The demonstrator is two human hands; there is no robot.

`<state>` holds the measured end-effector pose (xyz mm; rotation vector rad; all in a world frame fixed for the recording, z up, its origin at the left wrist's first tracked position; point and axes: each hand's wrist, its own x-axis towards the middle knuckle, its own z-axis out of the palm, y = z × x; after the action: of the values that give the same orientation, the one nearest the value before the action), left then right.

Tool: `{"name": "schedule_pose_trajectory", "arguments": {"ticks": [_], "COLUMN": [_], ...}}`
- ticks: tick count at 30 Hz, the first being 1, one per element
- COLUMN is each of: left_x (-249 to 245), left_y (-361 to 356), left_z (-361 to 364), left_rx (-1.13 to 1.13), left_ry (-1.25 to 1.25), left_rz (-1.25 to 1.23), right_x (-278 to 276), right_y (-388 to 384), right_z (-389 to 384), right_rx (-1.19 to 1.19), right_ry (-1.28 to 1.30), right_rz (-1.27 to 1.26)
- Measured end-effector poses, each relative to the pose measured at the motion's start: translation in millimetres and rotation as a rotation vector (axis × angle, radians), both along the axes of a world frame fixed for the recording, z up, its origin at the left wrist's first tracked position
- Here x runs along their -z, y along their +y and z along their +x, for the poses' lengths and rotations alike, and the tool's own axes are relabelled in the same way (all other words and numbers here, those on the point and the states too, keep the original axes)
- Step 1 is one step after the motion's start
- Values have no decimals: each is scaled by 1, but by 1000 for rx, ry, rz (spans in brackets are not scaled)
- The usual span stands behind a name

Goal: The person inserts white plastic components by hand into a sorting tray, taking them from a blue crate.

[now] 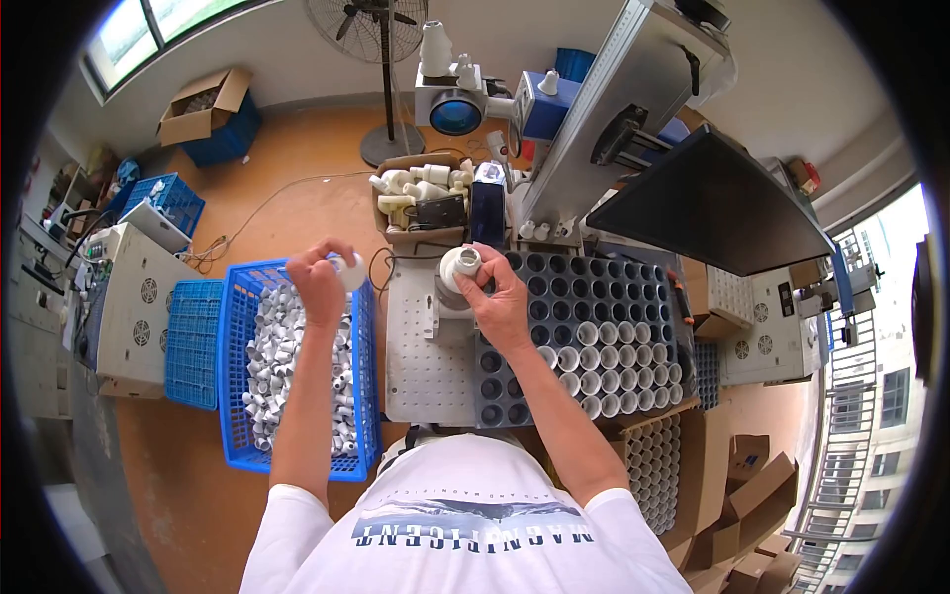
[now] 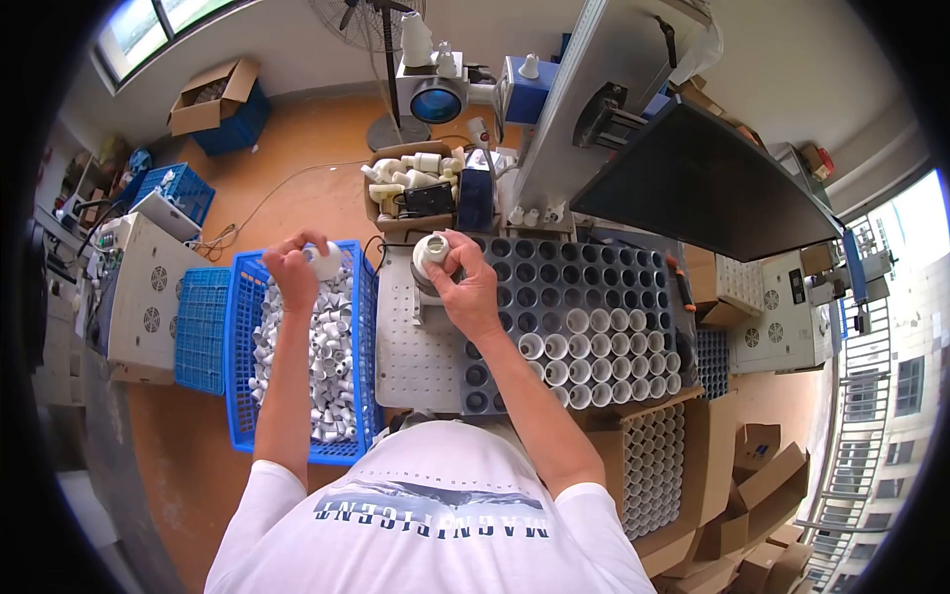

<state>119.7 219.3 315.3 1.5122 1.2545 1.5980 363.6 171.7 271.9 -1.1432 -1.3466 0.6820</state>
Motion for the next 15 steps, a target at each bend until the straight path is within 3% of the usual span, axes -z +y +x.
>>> {"name": "schedule_pose_trajectory", "arguments": {"ticks": [5,7,11,13,15], "left_x": [105,166,224,248,227], "left_y": [-43,-71,-127,-141,-148], "left_z": [-124,-154,-154,-148,-131], "left_rx": [-479,-515,-459,-449,-376], "left_ry": [203,183,129,52,106], "left_rz": [-137,-171,-433,-340,-504], "right_x": [3,6,8,23,63], "right_y": [1,1,-22,-48,-91], "right_z": [-9,-9,3,27,89], "right_rx": [57,50,119,177,262], "right_ry": [-42,-53,-131,-197,-543], "right_rz": [-2,50,63,-4,-197]}}
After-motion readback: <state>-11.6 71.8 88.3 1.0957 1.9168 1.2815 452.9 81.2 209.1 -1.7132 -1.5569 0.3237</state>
